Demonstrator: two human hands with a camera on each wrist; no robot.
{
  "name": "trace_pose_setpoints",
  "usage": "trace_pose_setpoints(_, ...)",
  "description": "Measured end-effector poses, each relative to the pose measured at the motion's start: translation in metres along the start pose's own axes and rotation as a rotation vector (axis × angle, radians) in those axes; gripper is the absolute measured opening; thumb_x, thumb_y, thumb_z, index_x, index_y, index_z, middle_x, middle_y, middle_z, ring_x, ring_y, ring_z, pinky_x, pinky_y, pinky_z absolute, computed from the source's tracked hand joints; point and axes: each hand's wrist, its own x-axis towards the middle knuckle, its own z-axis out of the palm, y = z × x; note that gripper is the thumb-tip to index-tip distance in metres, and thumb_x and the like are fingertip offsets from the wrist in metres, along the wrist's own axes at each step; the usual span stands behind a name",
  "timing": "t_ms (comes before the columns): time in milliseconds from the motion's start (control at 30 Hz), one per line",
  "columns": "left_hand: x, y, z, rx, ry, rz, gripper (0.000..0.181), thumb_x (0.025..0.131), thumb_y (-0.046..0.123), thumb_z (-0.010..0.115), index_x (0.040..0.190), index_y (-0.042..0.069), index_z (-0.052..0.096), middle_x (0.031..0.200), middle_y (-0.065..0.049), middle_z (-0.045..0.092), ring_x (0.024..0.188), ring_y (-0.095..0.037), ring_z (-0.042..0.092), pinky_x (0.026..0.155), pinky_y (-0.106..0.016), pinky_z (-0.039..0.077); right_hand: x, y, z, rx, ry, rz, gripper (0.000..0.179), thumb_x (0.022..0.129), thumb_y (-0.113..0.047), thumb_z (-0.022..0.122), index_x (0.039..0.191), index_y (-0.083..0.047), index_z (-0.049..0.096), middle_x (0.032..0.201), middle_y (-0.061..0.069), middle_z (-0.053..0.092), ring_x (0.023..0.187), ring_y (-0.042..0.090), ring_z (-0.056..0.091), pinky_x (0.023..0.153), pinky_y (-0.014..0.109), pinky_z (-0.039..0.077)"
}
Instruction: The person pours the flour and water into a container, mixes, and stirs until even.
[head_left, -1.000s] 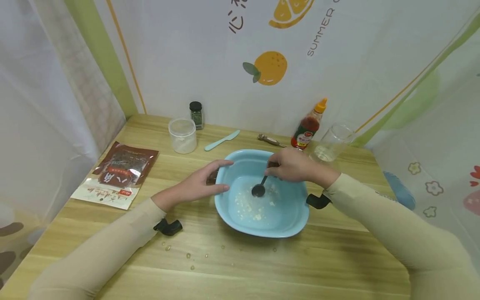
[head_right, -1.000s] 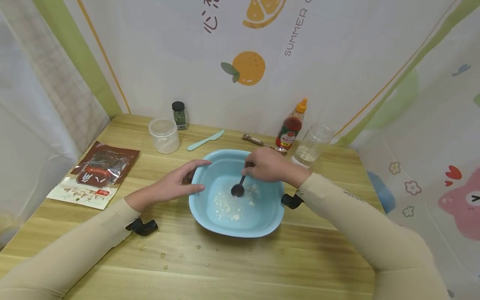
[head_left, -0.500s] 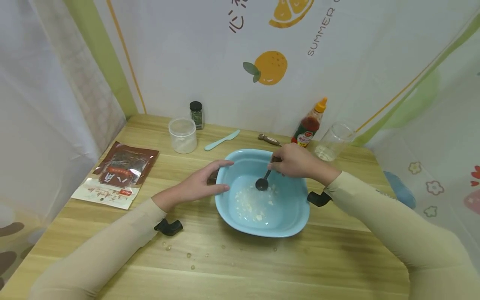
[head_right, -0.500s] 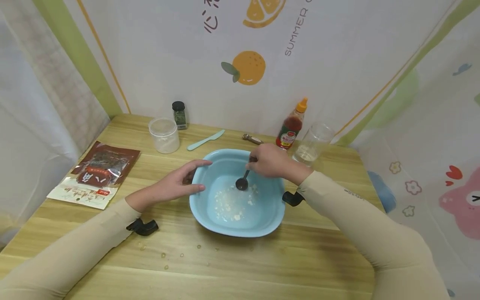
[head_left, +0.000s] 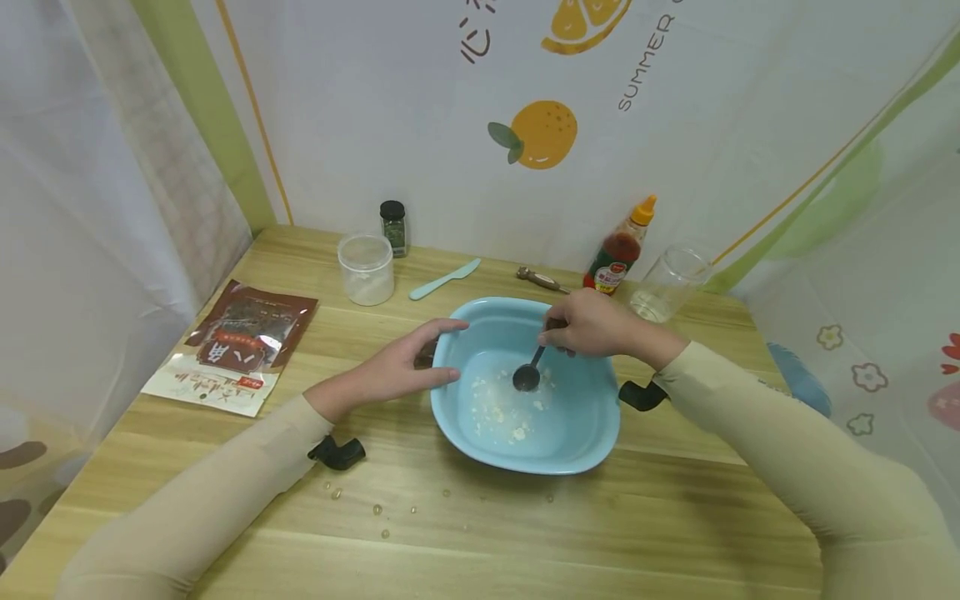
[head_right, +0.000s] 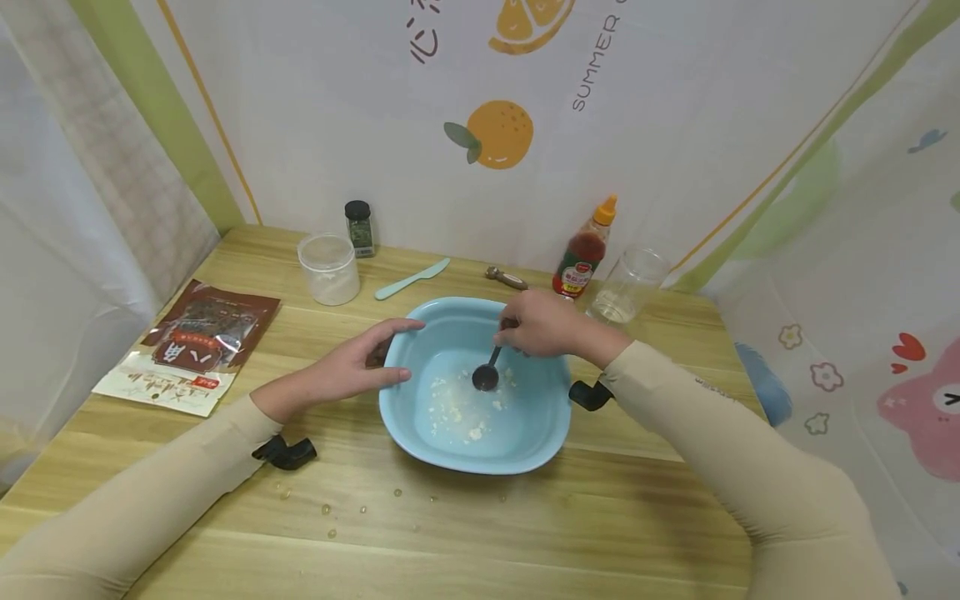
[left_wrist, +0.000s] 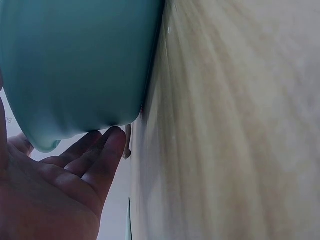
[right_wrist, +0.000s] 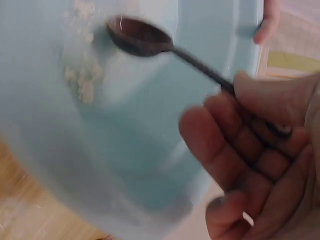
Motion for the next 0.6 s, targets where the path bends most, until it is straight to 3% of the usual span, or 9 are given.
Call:
trace_pose_setpoints(133, 0.0, 0.0, 0.0, -0.001, -0.004, 0.002, 0.07, 0.106, 0.017, 0.074, 0.168, 0.007, 0.041, 0.161, -0.023, 0.053, 0.142, -0.041, 0.062, 0.112, -0.05, 0.058, 0.003, -0.002, 0.003, 0.03, 0.036, 0.027, 0.02, 0.108, -0.024, 0.075, 0.096, -0.01, 0.083, 0.07, -0.004, 0.068, 0.063, 0.013, 0.064, 0.061, 0.033, 0.052)
trace_pose_setpoints(300, 0.0, 0.001, 0.0, 0.002, -0.007, 0.001, 0.071, 0.106, 0.017, 0.074, 0.168, 0.007, 0.041, 0.161, -0.024, 0.054, 0.141, -0.041, 0.062, 0.111, -0.049, 0.059, 0.002, -0.009, 0.005, 0.059, -0.082, -0.016, 0.019, 0.109, -0.025, 0.075, 0.101, -0.011, 0.084, 0.072, -0.005, 0.071, 0.067, 0.013, 0.065, 0.064, 0.033, 0.052)
trace_pose_setpoints(500, 0.001, 0.002, 0.0, -0.008, -0.006, 0.002, 0.071, 0.106, 0.017, 0.074, 0.168, 0.007, 0.041, 0.16, -0.025, 0.054, 0.141, -0.043, 0.063, 0.11, -0.049, 0.06, 0.004, -0.01, 0.002, 0.003, 0.022, 0.024, 0.021, 0.108, -0.023, 0.075, 0.091, -0.012, 0.081, 0.062, -0.004, 0.063, 0.059, 0.013, 0.058, 0.061, 0.031, 0.048)
trace_pose_setpoints(600, 0.001, 0.002, 0.001, -0.017, -0.013, 0.005, 0.071, 0.106, 0.017, 0.073, 0.168, 0.006, 0.04, 0.16, -0.026, 0.054, 0.141, -0.043, 0.062, 0.111, -0.049, 0.059, 0.007, -0.013, 0.004, 0.04, -0.002, 0.01, 0.022, 0.109, -0.026, 0.075, 0.095, -0.011, 0.083, 0.066, -0.004, 0.067, 0.062, 0.013, 0.06, 0.062, 0.031, 0.049)
